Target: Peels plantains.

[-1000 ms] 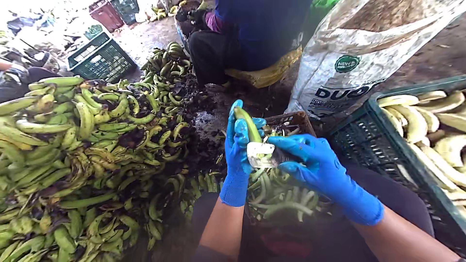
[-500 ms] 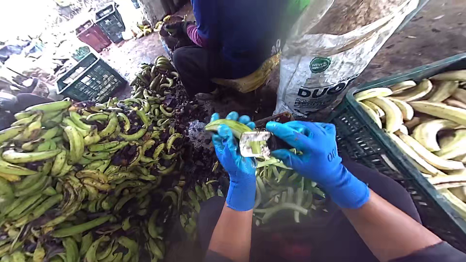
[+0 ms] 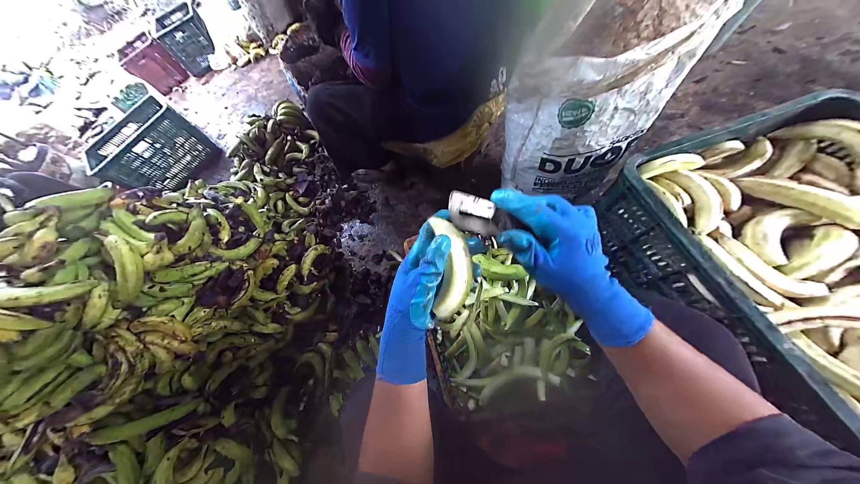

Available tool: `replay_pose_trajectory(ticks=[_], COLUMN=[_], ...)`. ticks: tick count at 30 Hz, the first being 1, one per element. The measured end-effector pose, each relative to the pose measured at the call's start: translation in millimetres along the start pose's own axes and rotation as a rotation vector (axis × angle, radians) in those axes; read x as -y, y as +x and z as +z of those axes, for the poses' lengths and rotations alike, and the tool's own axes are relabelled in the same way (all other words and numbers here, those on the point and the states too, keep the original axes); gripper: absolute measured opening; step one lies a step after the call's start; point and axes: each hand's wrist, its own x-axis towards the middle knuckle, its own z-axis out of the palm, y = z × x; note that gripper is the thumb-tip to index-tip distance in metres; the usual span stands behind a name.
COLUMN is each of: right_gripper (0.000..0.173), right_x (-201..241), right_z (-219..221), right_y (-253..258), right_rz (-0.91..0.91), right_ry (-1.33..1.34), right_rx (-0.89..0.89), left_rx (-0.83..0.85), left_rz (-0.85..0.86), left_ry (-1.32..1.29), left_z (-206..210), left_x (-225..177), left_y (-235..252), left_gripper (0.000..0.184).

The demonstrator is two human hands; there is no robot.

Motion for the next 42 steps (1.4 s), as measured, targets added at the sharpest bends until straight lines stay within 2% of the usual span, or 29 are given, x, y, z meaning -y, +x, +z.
replay_pose_trajectory(ticks=[2,4,6,8,10,12,14,16,18,20,22,23,25,26,28,29,31,34,36,37,39,41,42], right_gripper=[0.057,0.055,0.053,0.048,0.049,0.053,0.051,0.049,0.051,0.056,0.064,0.066,0.06,0.056,0.048,0.046,0.046,0.058,0.058,0.06,0.061,0.061,0.06], right_x=[12.7,19.2,24.9,29.8,30.1,26.6,24.9,23.0,17.9,5.2,-1.2,2.2,13.5,19.4,28.6,31.0,33.8,31.1,22.1,17.6,12.8,9.8,8.4], right_z=[3.4,2.4,1.0,2.1,1.2,-0.8,0.1,2.8,0.6,-3.2,-4.8,-3.6,0.7,2.5,5.0,6.6,10.8,13.7,15.1,14.4,7.0,1.3,1.1], right_y=[-16.4,-29.3,-37.3,-38.1,-27.3,-17.8,-18.1,-18.1,-5.6,11.8,16.5,12.0,-6.7,-16.0,-26.2,-26.9,-20.5,-4.2,-0.2,-0.6,-4.4,-9.9,-12.3], right_rz=[-0.061,-0.101,-0.161,-0.211,-0.208,-0.197,-0.232,-0.257,-0.2,-0.039,0.086,0.049,-0.177,-0.3,-0.444,-0.445,-0.321,0.06,0.315,0.382,0.332,0.05,-0.103], right_ry=[0.024,0.01,-0.039,-0.055,0.002,0.078,0.079,0.081,0.122,0.138,0.065,0.037,0.027,0.013,-0.016,0.002,0.117,0.351,0.464,0.487,0.473,0.415,0.396], right_rx=[-0.059,-0.138,-0.193,-0.194,-0.147,-0.084,-0.099,-0.116,-0.027,0.13,0.179,0.13,0.009,-0.031,-0.058,-0.052,-0.014,0.108,0.174,0.18,0.206,0.231,0.235], left_rx=[-0.163,-0.228,-0.217,-0.178,-0.065,-0.02,-0.066,-0.199,-0.265,-0.193,-0.168,-0.184,-0.206,-0.137,-0.069,-0.067,-0.16,-0.318,-0.21,-0.136,-0.054,-0.062,-0.056], left_rz=[0.094,0.182,0.219,0.17,0.168,0.2,0.242,0.296,0.325,0.318,0.29,0.258,0.157,0.103,0.043,0.065,0.121,0.157,0.168,0.152,0.076,-0.004,-0.016], left_ry=[-0.188,-0.451,-0.775,-0.9,-0.8,-0.555,-0.306,-0.08,0.19,0.338,0.203,0.058,-0.335,-0.546,-0.755,-0.726,-0.552,-0.252,-0.243,-0.314,-0.424,-0.497,-0.52], left_z=[12.4,24.9,30.7,30.7,30.6,30.9,28.7,35.0,40.0,36.1,27.3,21.2,9.5,0.8,-2.9,0.5,13.9,26.3,16.1,8.8,-6.6,-17.3,-21.4], left_x=[0.6,-1.9,-3.6,-2.8,1.6,5.5,5.4,4.6,6.9,10.0,8.4,4.6,-4.5,-7.2,-10.1,-7.6,-0.8,4.5,3.6,1.9,0.3,2.1,3.6], left_y=[3.4,7.3,9.3,7.4,4.8,-0.6,-4.9,-11.0,-19.5,-24.4,-19.9,-15.4,-8.5,-7.0,-7.6,-10.1,-12.7,-14.0,-11.5,-8.5,-3.5,-1.1,-0.6], left_gripper=[0.045,0.032,0.039,0.044,0.042,0.038,0.041,0.042,0.043,0.058,0.061,0.056,0.044,0.048,0.047,0.042,0.032,0.032,0.036,0.04,0.051,0.058,0.056])
